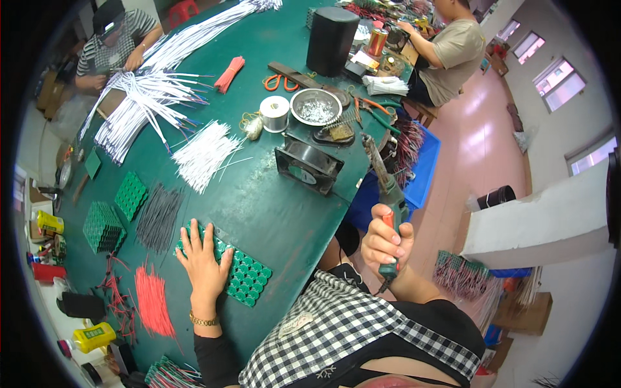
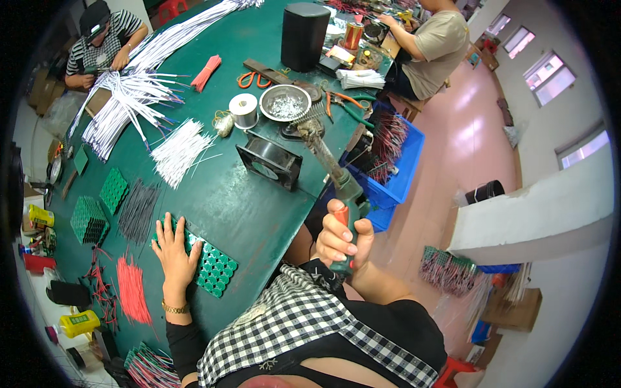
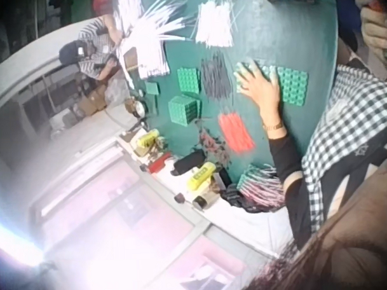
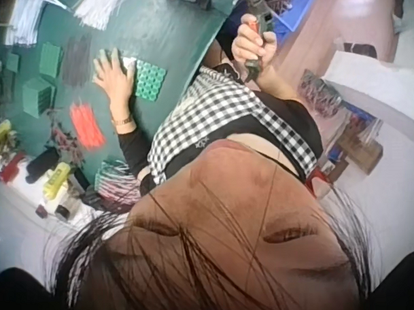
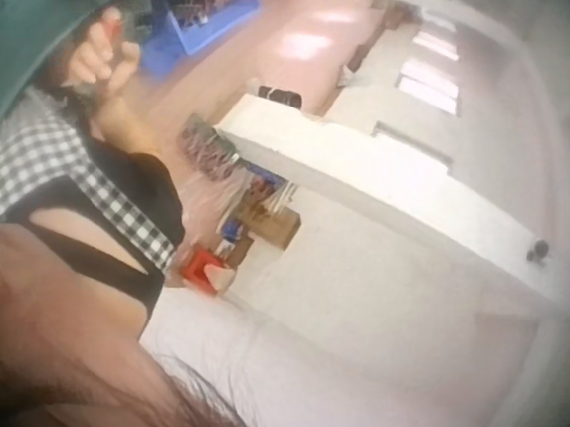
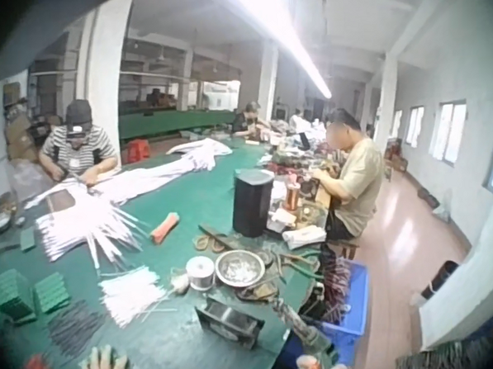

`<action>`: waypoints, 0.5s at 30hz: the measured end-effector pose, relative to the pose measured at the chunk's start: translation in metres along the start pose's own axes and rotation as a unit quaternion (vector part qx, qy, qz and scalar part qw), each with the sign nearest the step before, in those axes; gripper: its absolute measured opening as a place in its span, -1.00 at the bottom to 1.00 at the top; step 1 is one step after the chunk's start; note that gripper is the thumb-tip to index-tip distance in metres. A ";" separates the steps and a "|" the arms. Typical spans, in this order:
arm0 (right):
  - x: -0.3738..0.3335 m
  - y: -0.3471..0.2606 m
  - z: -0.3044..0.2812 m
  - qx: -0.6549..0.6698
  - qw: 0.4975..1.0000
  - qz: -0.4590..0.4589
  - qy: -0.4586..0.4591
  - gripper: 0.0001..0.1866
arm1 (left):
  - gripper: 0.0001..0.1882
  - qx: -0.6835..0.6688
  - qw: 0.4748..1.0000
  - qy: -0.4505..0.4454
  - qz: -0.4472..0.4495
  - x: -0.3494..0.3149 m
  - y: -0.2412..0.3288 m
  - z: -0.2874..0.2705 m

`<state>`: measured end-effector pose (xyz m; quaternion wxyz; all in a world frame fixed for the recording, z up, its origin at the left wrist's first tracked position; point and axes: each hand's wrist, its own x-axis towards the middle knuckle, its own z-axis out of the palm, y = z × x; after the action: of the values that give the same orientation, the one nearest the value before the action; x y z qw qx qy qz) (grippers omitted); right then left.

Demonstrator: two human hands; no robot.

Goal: The person solders wires onto circuit board panels using a soldering iron, sets finished panels aside, and handles a spool of solder wire by hand.

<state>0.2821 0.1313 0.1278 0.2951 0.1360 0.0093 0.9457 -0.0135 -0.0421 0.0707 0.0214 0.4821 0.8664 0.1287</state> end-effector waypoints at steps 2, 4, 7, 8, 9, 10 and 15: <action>-0.002 0.005 0.002 0.040 0.999 0.018 -0.011 -0.63 | -0.31 -0.009 1.000 0.014 0.015 0.003 0.003 0.001; 0.001 0.008 -0.005 0.059 0.997 0.038 -0.012 -0.64 | -0.31 0.000 1.000 0.000 0.007 -0.001 0.000 -0.001; 0.002 0.014 -0.006 0.077 0.996 0.044 -0.017 -0.64 | -0.34 -0.003 1.000 -0.002 0.001 -0.001 0.001 -0.003; 0.002 0.017 -0.005 0.083 0.996 0.039 -0.016 -0.64 | -0.34 -0.002 1.000 -0.002 0.001 0.000 -0.001 -0.003; 0.003 0.018 -0.005 0.083 0.995 0.044 -0.013 -0.64 | -0.33 0.000 1.000 0.000 0.001 -0.001 -0.001 0.000; 0.005 0.019 -0.006 0.076 0.996 0.042 -0.010 -0.64 | -0.33 0.004 1.000 0.001 0.000 -0.003 -0.003 0.000; 0.015 0.024 -0.017 -0.114 0.991 0.049 0.042 -0.60 | -0.45 -0.086 0.990 0.108 0.024 -0.008 -0.030 -0.005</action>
<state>0.2523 0.1209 0.1176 0.2616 0.0614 -0.0932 0.9587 -0.0347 -0.0651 0.0671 -0.0345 0.4825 0.8374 0.2544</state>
